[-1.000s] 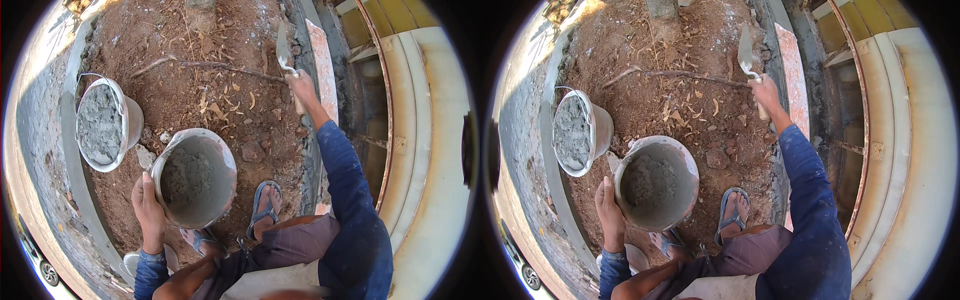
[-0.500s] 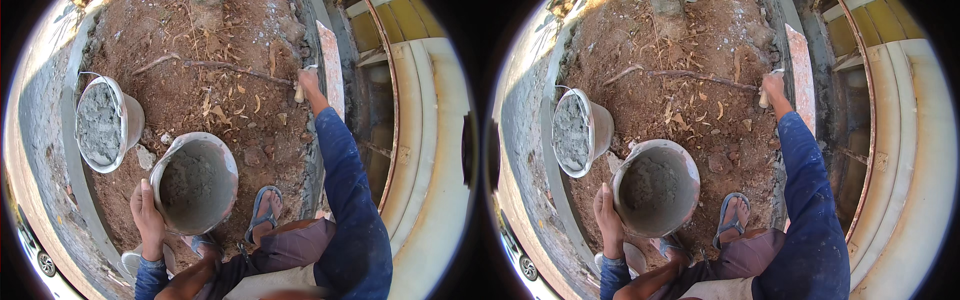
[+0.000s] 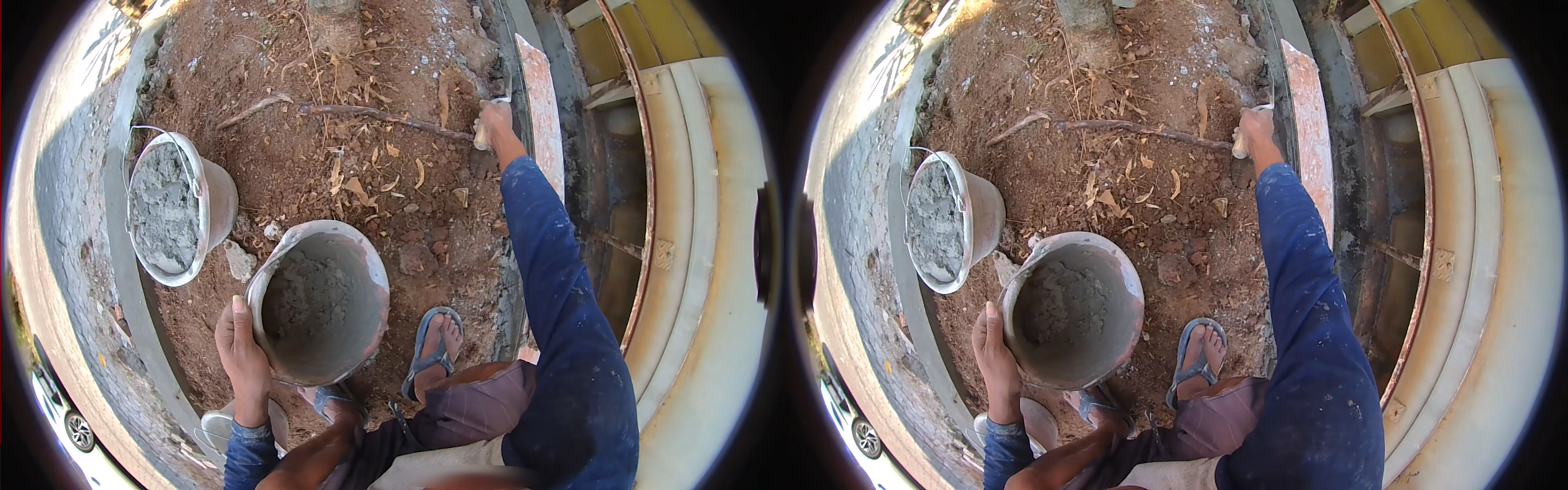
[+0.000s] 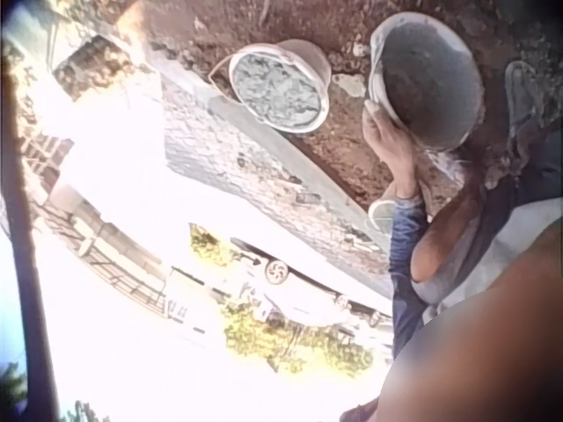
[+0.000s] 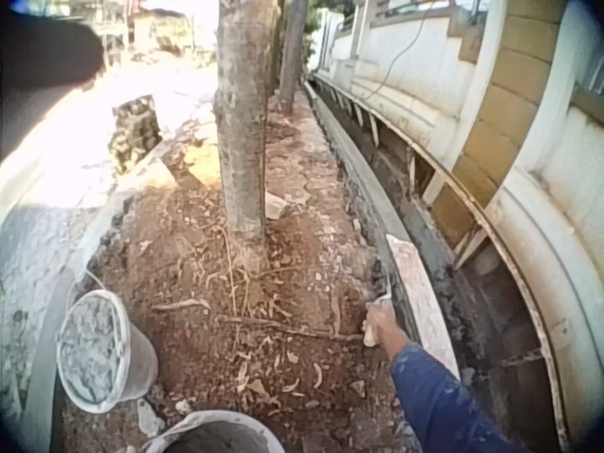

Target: Apply mortar to the side of a curb or planter edge using a trowel.

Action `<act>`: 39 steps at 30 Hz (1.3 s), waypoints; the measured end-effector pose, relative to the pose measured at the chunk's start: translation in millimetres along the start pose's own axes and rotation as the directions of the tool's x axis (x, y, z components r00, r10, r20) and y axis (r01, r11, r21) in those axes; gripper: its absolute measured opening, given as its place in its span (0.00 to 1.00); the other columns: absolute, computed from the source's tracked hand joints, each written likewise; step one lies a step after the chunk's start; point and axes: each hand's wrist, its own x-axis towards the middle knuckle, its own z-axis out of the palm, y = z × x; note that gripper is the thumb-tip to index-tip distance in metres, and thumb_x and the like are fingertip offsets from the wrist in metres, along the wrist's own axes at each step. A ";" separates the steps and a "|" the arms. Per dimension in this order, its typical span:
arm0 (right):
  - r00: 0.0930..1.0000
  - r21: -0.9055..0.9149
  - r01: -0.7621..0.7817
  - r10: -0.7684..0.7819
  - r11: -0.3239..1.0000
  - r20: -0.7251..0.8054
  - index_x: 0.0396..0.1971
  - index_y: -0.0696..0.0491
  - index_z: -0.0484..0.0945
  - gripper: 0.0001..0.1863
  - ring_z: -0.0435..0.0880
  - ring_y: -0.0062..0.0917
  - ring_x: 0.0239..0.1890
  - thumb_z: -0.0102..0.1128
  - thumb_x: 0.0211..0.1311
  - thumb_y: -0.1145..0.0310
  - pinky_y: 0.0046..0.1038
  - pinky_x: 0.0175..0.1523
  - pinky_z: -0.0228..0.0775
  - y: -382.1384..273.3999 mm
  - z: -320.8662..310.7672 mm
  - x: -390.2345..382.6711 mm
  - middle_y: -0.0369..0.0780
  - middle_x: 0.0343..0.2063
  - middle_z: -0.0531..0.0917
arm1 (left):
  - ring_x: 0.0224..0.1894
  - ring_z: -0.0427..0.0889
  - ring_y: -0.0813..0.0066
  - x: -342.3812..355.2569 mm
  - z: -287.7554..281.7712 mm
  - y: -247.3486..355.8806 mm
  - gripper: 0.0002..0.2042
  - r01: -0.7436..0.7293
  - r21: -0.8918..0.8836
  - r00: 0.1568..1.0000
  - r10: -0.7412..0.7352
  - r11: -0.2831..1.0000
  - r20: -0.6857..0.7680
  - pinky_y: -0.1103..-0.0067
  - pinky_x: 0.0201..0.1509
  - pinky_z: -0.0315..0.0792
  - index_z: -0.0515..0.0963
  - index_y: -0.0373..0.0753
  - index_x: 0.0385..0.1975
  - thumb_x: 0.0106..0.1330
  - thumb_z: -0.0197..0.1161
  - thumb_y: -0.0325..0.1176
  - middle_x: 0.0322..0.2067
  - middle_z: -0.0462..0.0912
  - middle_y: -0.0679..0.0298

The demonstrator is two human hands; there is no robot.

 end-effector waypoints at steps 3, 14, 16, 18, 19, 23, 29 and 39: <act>1.000 0.026 0.016 -0.016 1.000 0.003 0.40 0.61 0.67 0.16 0.79 0.32 0.18 0.59 0.60 0.68 0.35 0.19 0.74 -4.6 -1.8 -4.9 0.47 0.26 0.78 | 0.30 0.63 0.86 -0.7 -1.8 -1.9 0.20 -0.016 -0.011 1.000 0.016 1.000 -0.009 0.84 0.34 0.61 0.76 0.32 0.31 0.78 0.45 0.42 0.25 0.71 0.73; 0.989 0.018 0.050 -0.047 0.999 -0.139 0.44 0.60 0.62 0.20 0.80 0.32 0.18 0.60 0.60 0.68 0.35 0.19 0.75 -7.2 3.2 -11.8 0.48 0.31 0.78 | 0.30 0.65 0.86 -0.3 -3.6 -4.4 0.20 -0.024 -0.024 1.000 0.023 0.999 -0.018 0.84 0.36 0.62 0.77 0.32 0.32 0.78 0.45 0.42 0.26 0.72 0.72; 0.984 0.047 0.064 -0.055 0.997 -0.167 0.41 0.60 0.64 0.16 0.78 0.31 0.17 0.59 0.61 0.68 0.34 0.19 0.73 -2.7 6.2 -20.6 0.45 0.26 0.77 | 0.30 0.65 0.86 -0.9 -2.8 -3.8 0.20 -0.025 -0.022 1.000 0.024 0.999 -0.020 0.84 0.36 0.62 0.77 0.32 0.32 0.78 0.45 0.42 0.26 0.72 0.72; 0.978 0.073 0.082 -0.066 0.994 -0.198 0.37 0.59 0.65 0.13 0.76 0.30 0.16 0.59 0.62 0.69 0.33 0.18 0.72 -1.4 7.6 -24.5 0.42 0.22 0.75 | 0.30 0.64 0.85 -1.4 -0.7 -3.5 0.20 -0.025 -0.052 0.998 0.022 0.998 -0.056 0.84 0.36 0.61 0.77 0.32 0.32 0.77 0.46 0.42 0.26 0.71 0.72; 0.973 0.057 0.094 -0.080 0.994 -0.217 0.39 0.59 0.64 0.15 0.76 0.30 0.16 0.60 0.62 0.68 0.33 0.18 0.72 0.6 7.1 -25.2 0.43 0.22 0.75 | 0.30 0.64 0.85 -1.1 -1.2 -4.4 0.20 -0.027 -0.057 0.998 0.024 0.998 -0.051 0.84 0.36 0.61 0.77 0.32 0.32 0.77 0.46 0.42 0.26 0.71 0.72; 0.966 0.038 0.040 -0.029 0.998 -0.256 0.45 0.60 0.61 0.20 0.81 0.33 0.20 0.59 0.60 0.68 0.35 0.24 0.76 3.7 13.1 -50.2 0.50 0.31 0.78 | 0.31 0.65 0.85 -0.3 -6.5 -6.6 0.20 -0.026 -0.037 0.999 0.026 0.999 -0.020 0.84 0.36 0.62 0.77 0.32 0.32 0.77 0.46 0.42 0.27 0.72 0.72; 0.975 0.138 0.006 0.025 0.990 -0.223 0.45 0.59 0.59 0.19 0.78 0.32 0.18 0.56 0.63 0.68 0.35 0.23 0.74 17.1 7.1 -89.6 0.47 0.27 0.76 | 0.31 0.65 0.86 1.2 -5.5 -4.7 0.20 -0.037 -0.053 0.999 0.036 0.998 -0.010 0.84 0.36 0.63 0.77 0.32 0.32 0.78 0.45 0.42 0.27 0.73 0.72; 0.990 -0.122 0.051 -0.066 0.991 -0.121 0.46 0.61 0.62 0.20 0.82 0.36 0.21 0.57 0.61 0.65 0.37 0.21 0.75 -6.6 13.1 -74.3 0.50 0.31 0.79 | 0.31 0.66 0.86 1.9 -6.9 -3.6 0.21 -0.005 -0.045 1.000 0.006 0.999 0.007 0.84 0.36 0.63 0.78 0.32 0.35 0.78 0.44 0.43 0.27 0.73 0.72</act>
